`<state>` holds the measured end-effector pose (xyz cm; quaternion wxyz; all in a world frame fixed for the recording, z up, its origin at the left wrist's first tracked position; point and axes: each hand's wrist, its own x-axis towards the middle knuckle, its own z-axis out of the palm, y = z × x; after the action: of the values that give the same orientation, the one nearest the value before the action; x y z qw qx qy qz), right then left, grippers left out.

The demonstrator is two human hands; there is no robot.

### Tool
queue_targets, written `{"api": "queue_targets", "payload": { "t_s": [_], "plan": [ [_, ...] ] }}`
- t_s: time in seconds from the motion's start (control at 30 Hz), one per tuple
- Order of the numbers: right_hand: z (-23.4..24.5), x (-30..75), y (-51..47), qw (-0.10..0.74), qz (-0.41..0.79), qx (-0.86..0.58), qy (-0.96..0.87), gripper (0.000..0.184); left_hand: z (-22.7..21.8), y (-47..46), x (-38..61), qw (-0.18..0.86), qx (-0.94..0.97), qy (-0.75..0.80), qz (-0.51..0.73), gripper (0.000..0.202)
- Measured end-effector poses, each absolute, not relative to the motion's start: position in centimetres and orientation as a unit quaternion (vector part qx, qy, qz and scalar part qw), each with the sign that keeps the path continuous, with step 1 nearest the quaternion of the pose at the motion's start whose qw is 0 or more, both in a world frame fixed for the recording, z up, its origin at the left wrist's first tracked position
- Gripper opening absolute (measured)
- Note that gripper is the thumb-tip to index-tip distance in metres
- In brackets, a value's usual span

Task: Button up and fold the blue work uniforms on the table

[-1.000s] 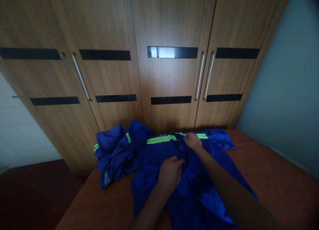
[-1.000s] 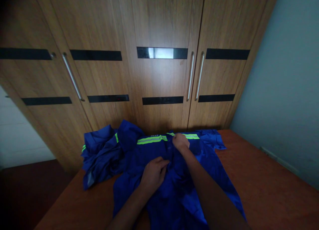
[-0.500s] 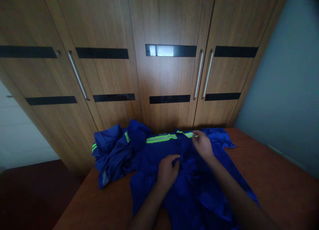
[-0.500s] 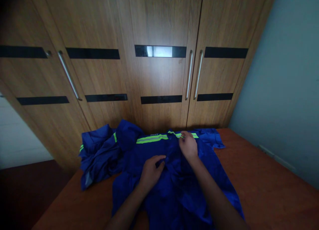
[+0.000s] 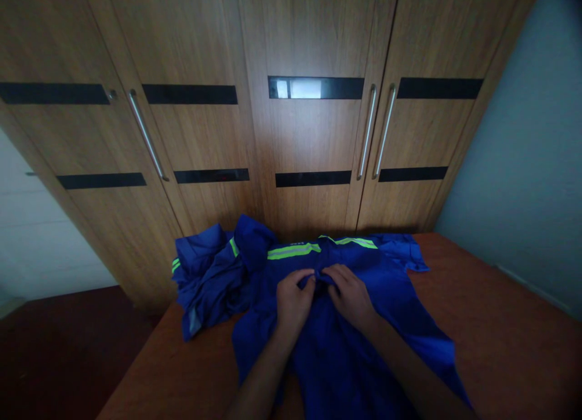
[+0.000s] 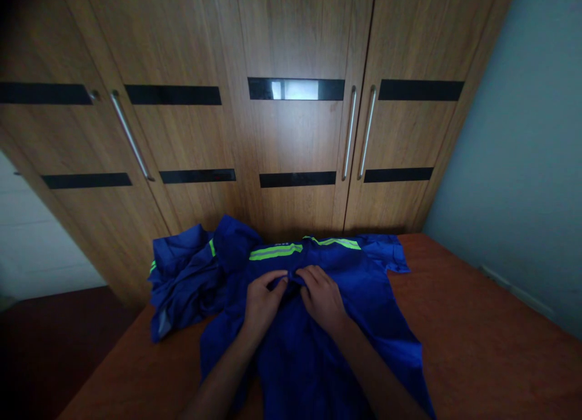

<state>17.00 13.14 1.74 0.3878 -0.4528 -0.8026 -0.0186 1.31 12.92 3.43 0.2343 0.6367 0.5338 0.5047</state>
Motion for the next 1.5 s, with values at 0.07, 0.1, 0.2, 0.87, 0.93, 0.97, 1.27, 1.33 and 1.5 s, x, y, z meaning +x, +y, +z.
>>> {"api": "queue_targets", "payload": {
  "t_s": [0.07,0.1,0.2,0.87,0.93,0.97,1.27,1.33,1.5],
  "plan": [
    [2.1,17.3,14.4,0.395,-0.005,-0.412,-0.821,0.038,3.5,13.0,1.1,0.227,0.638,0.537,0.504,0.018],
    [2.2,17.4,14.8,0.399,-0.001,-0.401,-0.825,0.038,3.5,13.0,1.0,0.224,0.640,0.538,0.501,0.018],
    [2.1,17.1,14.8,0.422,-0.005,-0.394,-0.817,0.038,3.4,13.1,0.8,0.223,0.651,0.539,0.485,0.019],
    [0.5,16.7,13.6,0.379,-0.016,-0.431,-0.819,0.032,2.5,12.4,1.2,0.191,0.737,0.486,0.430,0.033],
    [0.5,16.6,13.6,0.391,-0.010,-0.443,-0.807,0.030,2.4,12.4,1.3,0.190,0.740,0.485,0.425,0.032],
    [0.5,16.6,13.6,0.397,-0.004,-0.447,-0.802,0.029,2.4,12.4,1.3,0.189,0.741,0.486,0.423,0.032],
    [-0.3,16.3,14.0,0.454,0.064,-0.473,-0.752,0.026,2.5,12.6,1.4,0.209,0.736,0.483,0.425,0.028],
    [-0.5,16.3,14.1,0.464,0.066,-0.478,-0.743,0.026,2.5,12.7,1.3,0.209,0.731,0.490,0.426,0.027],
    [-0.5,16.4,14.2,0.469,0.067,-0.478,-0.740,0.024,2.3,12.8,1.2,0.206,0.723,0.509,0.419,0.023]
  ]
}}
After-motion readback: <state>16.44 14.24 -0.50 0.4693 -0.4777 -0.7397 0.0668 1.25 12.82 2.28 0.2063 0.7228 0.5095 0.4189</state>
